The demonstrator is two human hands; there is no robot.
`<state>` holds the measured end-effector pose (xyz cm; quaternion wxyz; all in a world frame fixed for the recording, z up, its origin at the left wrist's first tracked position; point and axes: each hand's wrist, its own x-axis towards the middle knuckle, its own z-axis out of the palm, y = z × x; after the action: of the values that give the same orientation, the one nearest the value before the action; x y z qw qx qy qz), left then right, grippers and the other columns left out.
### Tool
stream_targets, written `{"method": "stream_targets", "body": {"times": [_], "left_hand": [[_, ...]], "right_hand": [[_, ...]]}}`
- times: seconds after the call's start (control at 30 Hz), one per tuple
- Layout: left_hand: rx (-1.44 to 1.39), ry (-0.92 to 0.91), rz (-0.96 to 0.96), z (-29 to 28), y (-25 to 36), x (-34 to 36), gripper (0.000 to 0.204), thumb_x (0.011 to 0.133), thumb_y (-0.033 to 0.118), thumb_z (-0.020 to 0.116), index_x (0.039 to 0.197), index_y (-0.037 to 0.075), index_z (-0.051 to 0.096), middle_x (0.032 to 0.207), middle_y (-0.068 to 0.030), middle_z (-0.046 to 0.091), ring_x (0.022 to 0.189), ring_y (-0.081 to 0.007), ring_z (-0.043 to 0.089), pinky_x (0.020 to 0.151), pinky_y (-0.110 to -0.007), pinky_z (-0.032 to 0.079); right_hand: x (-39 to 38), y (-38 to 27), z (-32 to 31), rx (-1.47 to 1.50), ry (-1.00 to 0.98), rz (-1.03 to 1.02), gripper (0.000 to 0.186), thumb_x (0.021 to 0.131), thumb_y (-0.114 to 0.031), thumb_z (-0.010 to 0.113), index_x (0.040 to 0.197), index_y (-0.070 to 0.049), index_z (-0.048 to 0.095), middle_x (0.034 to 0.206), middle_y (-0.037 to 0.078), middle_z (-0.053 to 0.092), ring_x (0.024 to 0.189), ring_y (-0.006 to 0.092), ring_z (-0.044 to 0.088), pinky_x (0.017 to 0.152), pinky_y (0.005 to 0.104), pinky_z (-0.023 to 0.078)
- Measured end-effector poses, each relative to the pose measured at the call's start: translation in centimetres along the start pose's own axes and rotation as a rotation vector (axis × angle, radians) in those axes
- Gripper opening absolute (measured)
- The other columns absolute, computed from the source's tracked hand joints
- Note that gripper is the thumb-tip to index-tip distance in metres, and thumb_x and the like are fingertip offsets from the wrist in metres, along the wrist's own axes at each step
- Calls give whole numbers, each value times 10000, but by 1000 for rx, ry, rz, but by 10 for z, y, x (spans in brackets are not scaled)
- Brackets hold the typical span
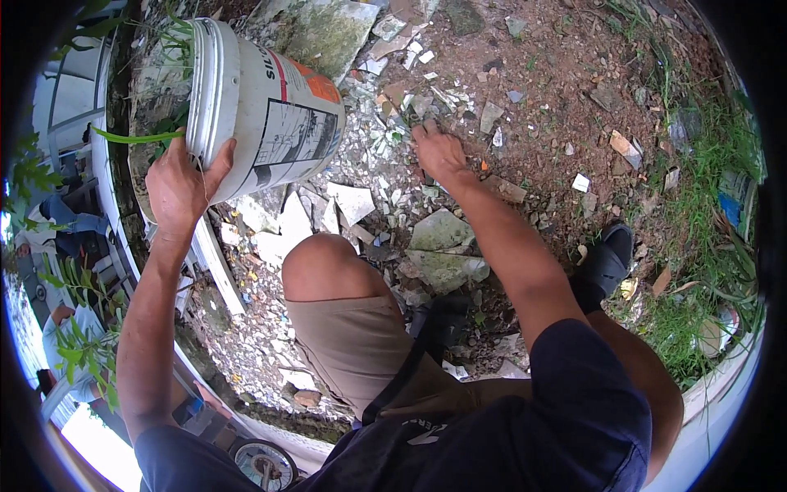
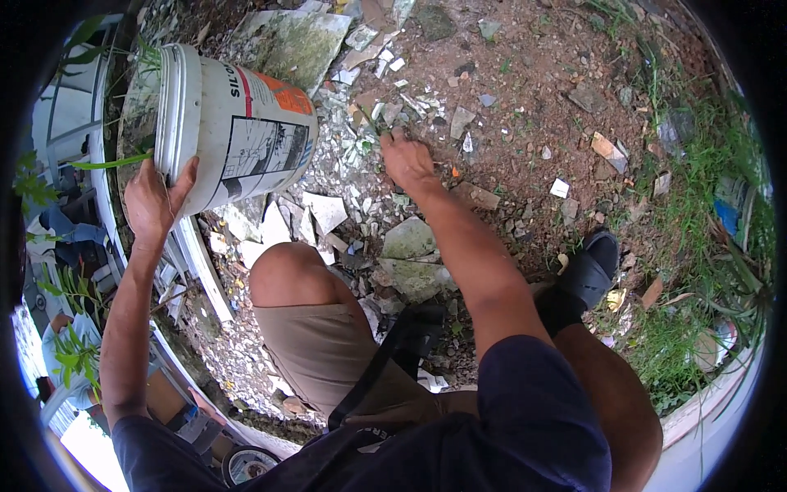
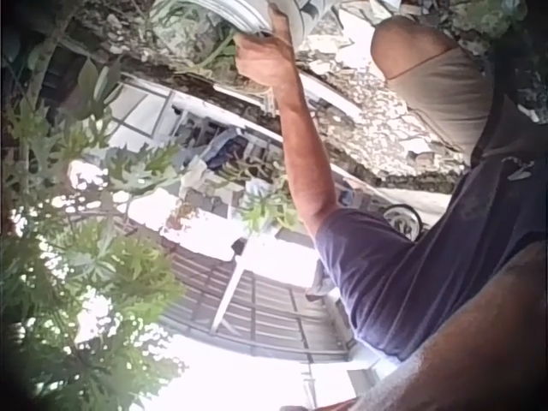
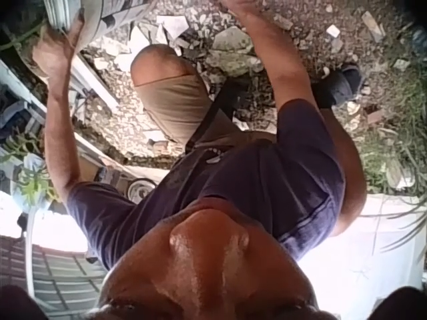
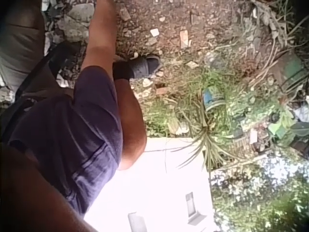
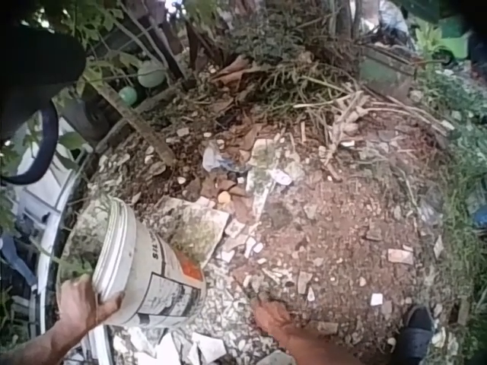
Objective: Pulling weeds and gathering debris into a bucket.
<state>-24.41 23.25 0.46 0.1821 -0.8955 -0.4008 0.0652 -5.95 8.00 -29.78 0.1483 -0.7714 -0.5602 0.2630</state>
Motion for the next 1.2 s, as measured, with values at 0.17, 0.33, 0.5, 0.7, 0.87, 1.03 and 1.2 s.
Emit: {"method": "stream_targets", "body": {"times": [0.17,0.33,0.5,0.7,0.87,1.03,1.2], "left_hand": [[-26,19,12,0,-4,-3,579,680,486,655,865,-52,553,568,-171,568,527,-307,600,495,-350,487],[-14,39,29,-2,-4,-3,558,681,477,660,847,-44,547,569,-170,567,529,-309,599,491,-351,485],[-63,75,64,0,-3,0,528,693,502,639,695,-7,498,544,-196,542,520,-347,584,481,-382,468],[-22,32,29,3,-12,-6,523,697,496,639,736,-13,522,570,-200,556,535,-343,590,495,-375,474],[-24,86,66,3,-6,-4,516,689,483,652,748,-14,528,541,-168,549,511,-317,590,474,-357,473],[-35,80,79,4,-10,-4,508,681,467,664,747,-18,527,530,-153,546,494,-305,584,460,-348,472],[-48,79,76,3,-8,3,529,696,509,638,694,-3,500,532,-179,539,504,-328,583,481,-368,468]], "right_hand": [[-2,2,-3,46,69,-59,184,762,-46,443,937,-63,496,949,184,517,713,350,597,616,419,496],[-23,2,-5,105,-75,-274,139,763,-37,442,881,-74,503,950,201,513,684,349,595,600,427,491],[-21,-23,16,85,34,-84,163,763,-57,434,916,-59,491,932,188,529,675,319,606,585,404,495],[-10,-37,-10,153,-162,218,177,808,-91,411,956,-25,484,942,191,535,726,316,613,637,396,502],[1,-2,-6,228,169,185,177,832,-118,418,964,-40,506,934,185,538,779,356,582,687,442,465],[-7,-20,-22,121,-238,43,201,817,-98,429,987,-38,518,940,185,547,786,325,593,674,418,474],[-13,-25,6,23,-92,-31,234,804,-115,432,986,-12,538,958,166,579,799,285,605,676,387,485]]}}
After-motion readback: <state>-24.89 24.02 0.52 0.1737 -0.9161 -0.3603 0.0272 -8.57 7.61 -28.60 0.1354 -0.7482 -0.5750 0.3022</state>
